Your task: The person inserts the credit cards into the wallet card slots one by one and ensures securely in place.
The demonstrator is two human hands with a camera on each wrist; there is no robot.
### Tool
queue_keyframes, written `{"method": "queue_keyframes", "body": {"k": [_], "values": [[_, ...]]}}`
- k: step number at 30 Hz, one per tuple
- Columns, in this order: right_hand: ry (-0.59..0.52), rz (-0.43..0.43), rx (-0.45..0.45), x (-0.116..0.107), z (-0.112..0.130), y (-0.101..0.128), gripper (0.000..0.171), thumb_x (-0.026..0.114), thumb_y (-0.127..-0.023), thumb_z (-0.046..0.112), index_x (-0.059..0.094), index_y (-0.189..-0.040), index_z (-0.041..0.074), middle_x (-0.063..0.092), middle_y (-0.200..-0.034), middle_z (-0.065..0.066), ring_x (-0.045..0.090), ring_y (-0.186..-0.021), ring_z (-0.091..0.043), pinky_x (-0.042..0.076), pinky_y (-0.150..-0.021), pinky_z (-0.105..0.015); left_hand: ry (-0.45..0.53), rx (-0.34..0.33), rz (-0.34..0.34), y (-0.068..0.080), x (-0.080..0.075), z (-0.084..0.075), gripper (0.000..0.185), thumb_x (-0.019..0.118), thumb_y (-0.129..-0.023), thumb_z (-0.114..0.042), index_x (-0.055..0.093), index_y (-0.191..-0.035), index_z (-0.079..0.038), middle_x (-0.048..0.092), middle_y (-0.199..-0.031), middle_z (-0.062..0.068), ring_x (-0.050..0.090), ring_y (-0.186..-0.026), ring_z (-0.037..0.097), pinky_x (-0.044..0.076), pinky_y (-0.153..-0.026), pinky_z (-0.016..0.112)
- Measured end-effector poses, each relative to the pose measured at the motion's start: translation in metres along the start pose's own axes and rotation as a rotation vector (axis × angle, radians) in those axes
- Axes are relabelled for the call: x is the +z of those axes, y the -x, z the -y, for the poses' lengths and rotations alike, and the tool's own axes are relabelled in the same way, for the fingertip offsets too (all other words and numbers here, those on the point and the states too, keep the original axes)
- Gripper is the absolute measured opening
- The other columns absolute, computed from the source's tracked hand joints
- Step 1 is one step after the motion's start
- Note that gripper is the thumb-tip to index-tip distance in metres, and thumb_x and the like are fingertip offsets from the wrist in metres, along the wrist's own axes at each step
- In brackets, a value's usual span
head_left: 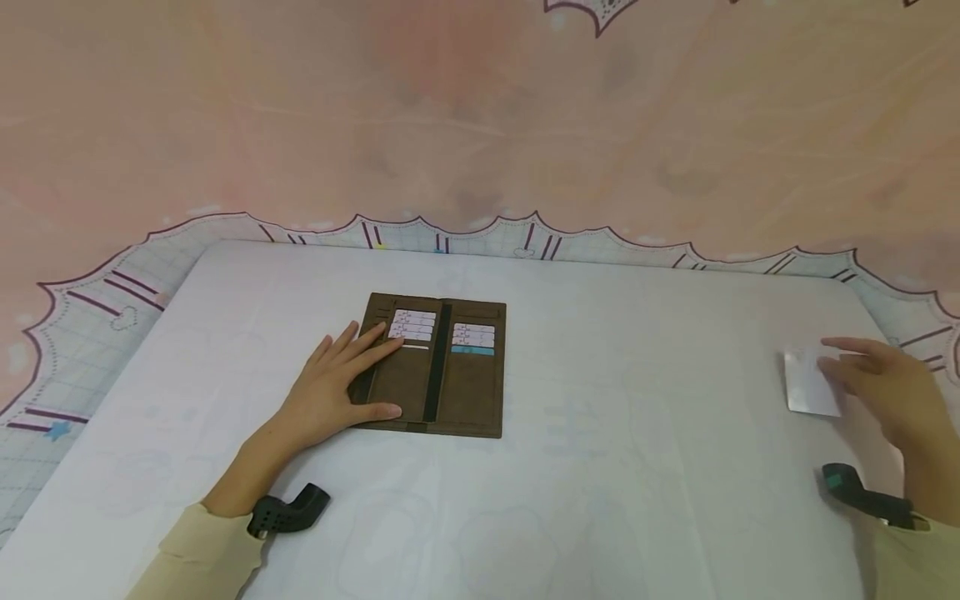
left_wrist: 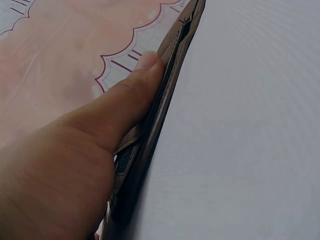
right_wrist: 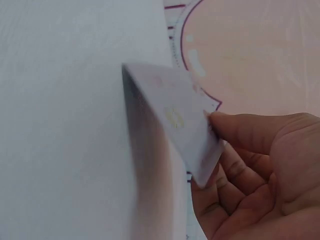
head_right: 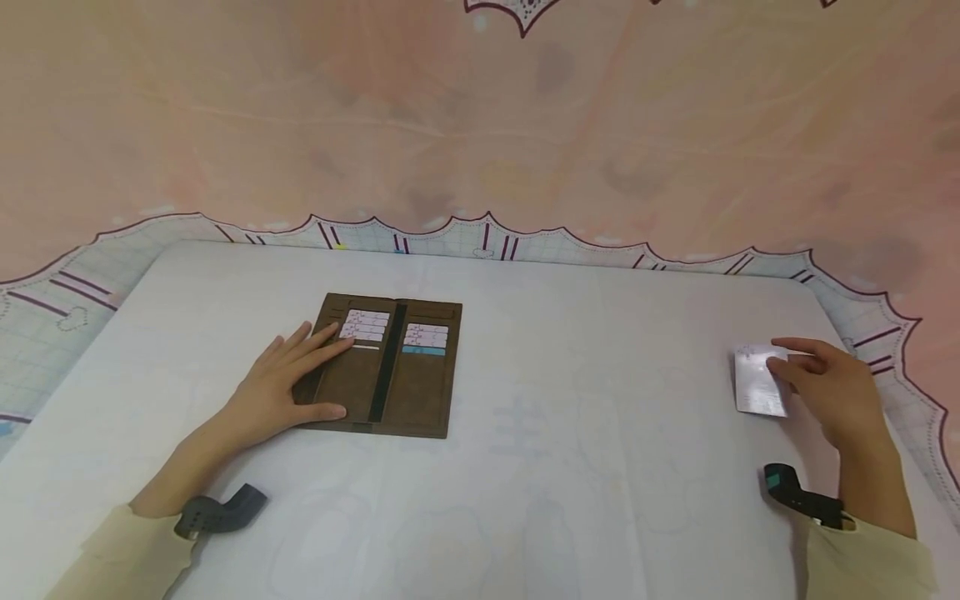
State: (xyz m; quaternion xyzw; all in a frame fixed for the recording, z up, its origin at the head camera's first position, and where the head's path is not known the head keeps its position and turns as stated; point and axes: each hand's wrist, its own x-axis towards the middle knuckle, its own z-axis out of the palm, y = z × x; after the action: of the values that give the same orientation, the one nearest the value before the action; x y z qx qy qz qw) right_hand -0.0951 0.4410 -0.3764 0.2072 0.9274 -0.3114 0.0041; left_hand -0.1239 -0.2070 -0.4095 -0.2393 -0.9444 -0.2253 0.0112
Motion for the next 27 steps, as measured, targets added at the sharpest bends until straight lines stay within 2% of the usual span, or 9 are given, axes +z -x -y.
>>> {"method": "queue_keyframes", "body": {"k": [3,5,7,10,12,13,16,20,27], "values": [[-0.109,0.000,0.052,-0.001,0.009,0.003,0.072,0.050,-0.094,0.052,0.032,-0.150,0.011,0.030,-0.145,-0.033,0.045,-0.111,-0.043,0.029,-0.098,-0.069,0.003,-0.001,0.004,0.000,0.000,0.000,0.089,0.073,-0.073,-0.060,0.039,-0.148,-0.025,0.025,-0.156,0.009,0.006,-0.145,0.034,0.001,-0.114,0.055],[-0.163,-0.006,0.067,-0.001,0.016,0.005,0.071,0.052,-0.092,0.054,0.033,-0.150,0.017,0.029,-0.147,-0.030,0.052,-0.102,-0.026,0.028,-0.101,-0.066,0.004,-0.001,0.006,0.000,-0.001,-0.001,0.089,0.073,-0.073,-0.060,0.039,-0.148,-0.025,0.024,-0.156,0.009,0.006,-0.145,0.033,0.001,-0.114,0.055],[-0.183,-0.023,0.082,-0.001,0.023,0.006,0.070,0.055,-0.090,0.055,0.036,-0.149,0.023,0.036,-0.146,-0.020,0.052,-0.091,-0.008,0.040,-0.103,-0.046,0.002,-0.001,0.003,-0.001,-0.001,-0.001,0.089,0.073,-0.073,-0.060,0.039,-0.148,-0.025,0.024,-0.156,0.009,0.006,-0.145,0.034,0.001,-0.114,0.055],[-0.187,-0.045,0.078,-0.001,0.032,0.005,0.069,0.059,-0.087,0.056,0.042,-0.146,0.024,0.046,-0.136,-0.009,0.048,-0.080,0.009,0.051,-0.080,-0.016,0.003,0.000,0.001,-0.001,-0.002,-0.002,0.089,0.074,-0.073,-0.059,0.040,-0.147,-0.024,0.025,-0.156,0.009,0.007,-0.144,0.034,0.001,-0.114,0.055],[-0.223,-0.054,0.073,0.001,0.037,0.003,0.069,0.063,-0.085,0.055,0.046,-0.144,0.024,0.050,-0.122,0.003,0.050,-0.079,0.010,0.047,-0.062,-0.007,0.004,-0.002,0.003,-0.001,-0.002,-0.002,0.089,0.074,-0.073,-0.059,0.040,-0.147,-0.023,0.025,-0.156,0.009,0.007,-0.144,0.034,0.001,-0.114,0.055],[-0.246,-0.057,0.066,0.002,0.040,0.003,0.069,0.065,-0.084,0.055,0.047,-0.143,0.024,0.051,-0.117,0.006,0.051,-0.078,0.010,0.046,-0.060,-0.006,0.006,0.000,0.003,-0.001,-0.002,-0.002,0.089,0.074,-0.073,-0.059,0.040,-0.147,-0.023,0.025,-0.156,0.009,0.007,-0.144,0.034,0.001,-0.114,0.055],[-0.387,-0.050,0.055,0.006,0.052,0.002,0.067,0.071,-0.081,0.048,0.051,-0.140,0.023,0.053,-0.105,0.014,0.055,-0.082,0.007,0.049,-0.064,-0.008,0.009,0.004,0.001,-0.001,-0.001,-0.002,0.089,0.073,-0.073,-0.060,0.039,-0.148,-0.024,0.025,-0.156,0.009,0.006,-0.145,0.033,0.000,-0.114,0.055],[-0.492,-0.027,0.061,0.015,0.072,0.000,0.063,0.072,-0.082,0.043,0.053,-0.138,0.021,0.052,-0.107,0.013,0.055,-0.090,0.001,0.050,-0.068,-0.009,0.004,0.009,-0.005,-0.001,-0.001,-0.001,0.089,0.073,-0.073,-0.060,0.039,-0.148,-0.025,0.025,-0.156,0.008,0.006,-0.145,0.033,0.001,-0.114,0.055],[-0.448,0.012,0.022,0.039,0.110,0.000,0.059,0.064,-0.089,0.044,0.049,-0.142,0.019,0.051,-0.119,0.004,0.053,-0.099,-0.007,0.049,-0.075,-0.010,0.022,0.002,-0.002,0.000,0.000,-0.001,0.089,0.073,-0.073,-0.060,0.040,-0.147,-0.025,0.025,-0.156,0.009,0.006,-0.144,0.034,0.001,-0.114,0.055]]}}
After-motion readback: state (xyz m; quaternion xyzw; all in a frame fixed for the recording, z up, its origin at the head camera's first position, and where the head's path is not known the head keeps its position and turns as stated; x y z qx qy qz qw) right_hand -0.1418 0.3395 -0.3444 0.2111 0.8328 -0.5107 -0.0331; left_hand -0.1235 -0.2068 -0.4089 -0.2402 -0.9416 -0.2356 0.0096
